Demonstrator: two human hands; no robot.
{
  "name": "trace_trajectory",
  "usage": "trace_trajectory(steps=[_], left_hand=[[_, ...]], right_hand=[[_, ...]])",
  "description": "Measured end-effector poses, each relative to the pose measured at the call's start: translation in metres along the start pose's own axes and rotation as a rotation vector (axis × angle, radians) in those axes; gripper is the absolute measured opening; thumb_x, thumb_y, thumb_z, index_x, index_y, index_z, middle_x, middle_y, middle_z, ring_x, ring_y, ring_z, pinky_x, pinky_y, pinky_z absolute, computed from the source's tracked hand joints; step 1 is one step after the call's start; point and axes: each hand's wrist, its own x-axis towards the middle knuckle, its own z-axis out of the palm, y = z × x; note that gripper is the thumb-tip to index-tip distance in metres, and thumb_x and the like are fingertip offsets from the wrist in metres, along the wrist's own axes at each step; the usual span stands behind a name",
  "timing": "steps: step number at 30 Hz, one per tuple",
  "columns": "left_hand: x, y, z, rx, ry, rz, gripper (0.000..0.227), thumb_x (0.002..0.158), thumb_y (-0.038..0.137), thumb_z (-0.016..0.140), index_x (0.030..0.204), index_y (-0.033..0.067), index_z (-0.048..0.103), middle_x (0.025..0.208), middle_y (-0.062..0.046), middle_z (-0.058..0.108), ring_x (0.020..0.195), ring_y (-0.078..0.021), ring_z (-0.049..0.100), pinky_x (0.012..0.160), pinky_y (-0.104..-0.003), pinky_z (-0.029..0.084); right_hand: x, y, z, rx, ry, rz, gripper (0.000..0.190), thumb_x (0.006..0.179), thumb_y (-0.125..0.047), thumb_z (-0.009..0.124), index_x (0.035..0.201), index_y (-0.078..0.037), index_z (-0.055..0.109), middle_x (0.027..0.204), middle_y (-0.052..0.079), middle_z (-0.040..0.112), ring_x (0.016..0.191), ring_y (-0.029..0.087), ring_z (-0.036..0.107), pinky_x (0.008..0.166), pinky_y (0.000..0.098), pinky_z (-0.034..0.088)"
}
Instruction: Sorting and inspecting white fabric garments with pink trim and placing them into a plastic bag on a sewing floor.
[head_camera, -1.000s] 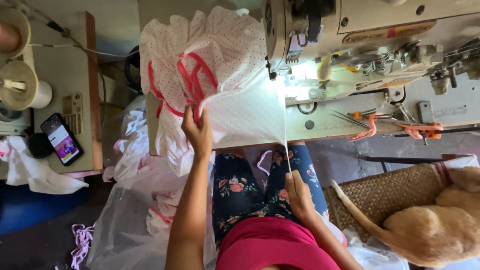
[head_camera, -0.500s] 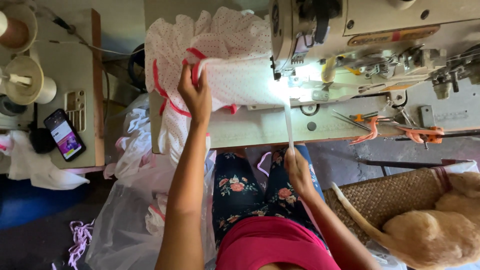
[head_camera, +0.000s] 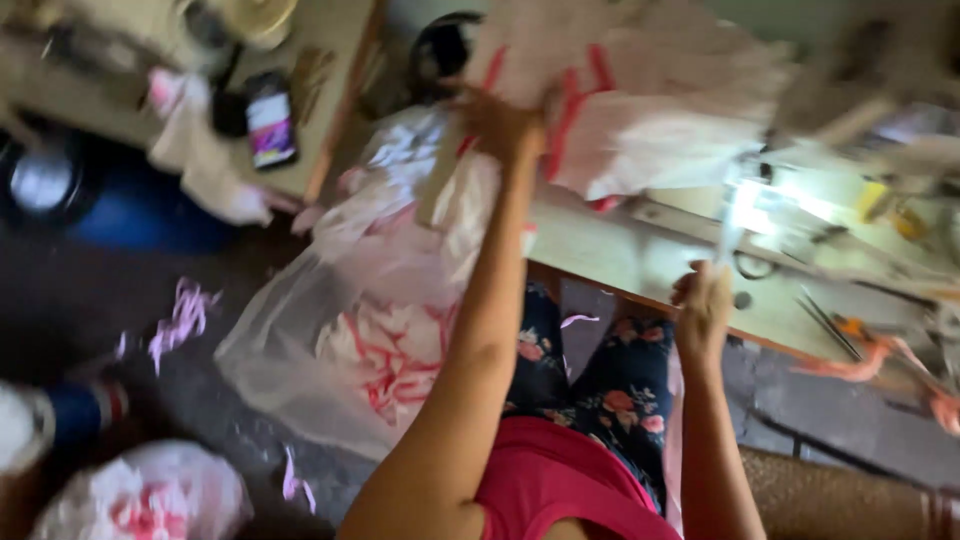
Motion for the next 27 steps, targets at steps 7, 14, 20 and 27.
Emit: trace_trajectory(steps=[7,14,20,27], left_hand=[[0.03,-0.042,0.039,-0.221,-0.357,0.092,0.105,0.065,0.052,0.078,0.152,0.0047,0.04,0.114,-0.026,0.074,0.108,-0.0449,0.07,0.087,-0.053,0.056],[0.076,-0.186,-0.126,-0.672,-0.385,0.323,0.069,0.066,0.025,0.093,0.128,0.0167,0.064,0.108,-0.001,0.068,0.091,-0.0128,0.059,0.07,-0.029,0.05],[0.051,-0.363,-0.315,-0.342,-0.319,-0.238,0.101,0.067,0.029,0.087,0.15,0.0068,0.034,0.147,-0.013,0.046,0.134,-0.0261,0.048,0.109,-0.036,0.04],[0.053,-0.465,-0.241,0.441,-0.234,0.573,0.074,0.088,0.039,0.067,0.153,0.0118,0.043,0.145,-0.027,0.053,0.133,-0.0458,0.049,0.109,-0.054,0.042]], right_hand=[[-0.016,-0.013,0.009,-0.245,-0.031,-0.094,0.032,0.121,-0.024,0.027,0.126,0.0,0.048,0.104,0.012,0.061,0.087,0.022,0.063,0.073,0.032,0.057],[-0.022,0.001,0.002,-0.362,0.058,-0.295,0.021,0.117,-0.004,0.044,0.136,0.005,0.039,0.105,0.013,0.047,0.083,0.02,0.045,0.065,0.0314,0.042],[-0.011,0.013,0.011,-0.281,0.037,-0.405,0.025,0.117,-0.005,0.044,0.135,0.01,0.039,0.117,0.025,0.052,0.1,0.034,0.06,0.079,0.0418,0.055],[-0.008,0.022,-0.014,-0.172,-0.068,-0.292,0.034,0.127,-0.023,0.033,0.145,0.006,0.033,0.124,0.025,0.055,0.102,0.03,0.062,0.08,0.0349,0.058]])
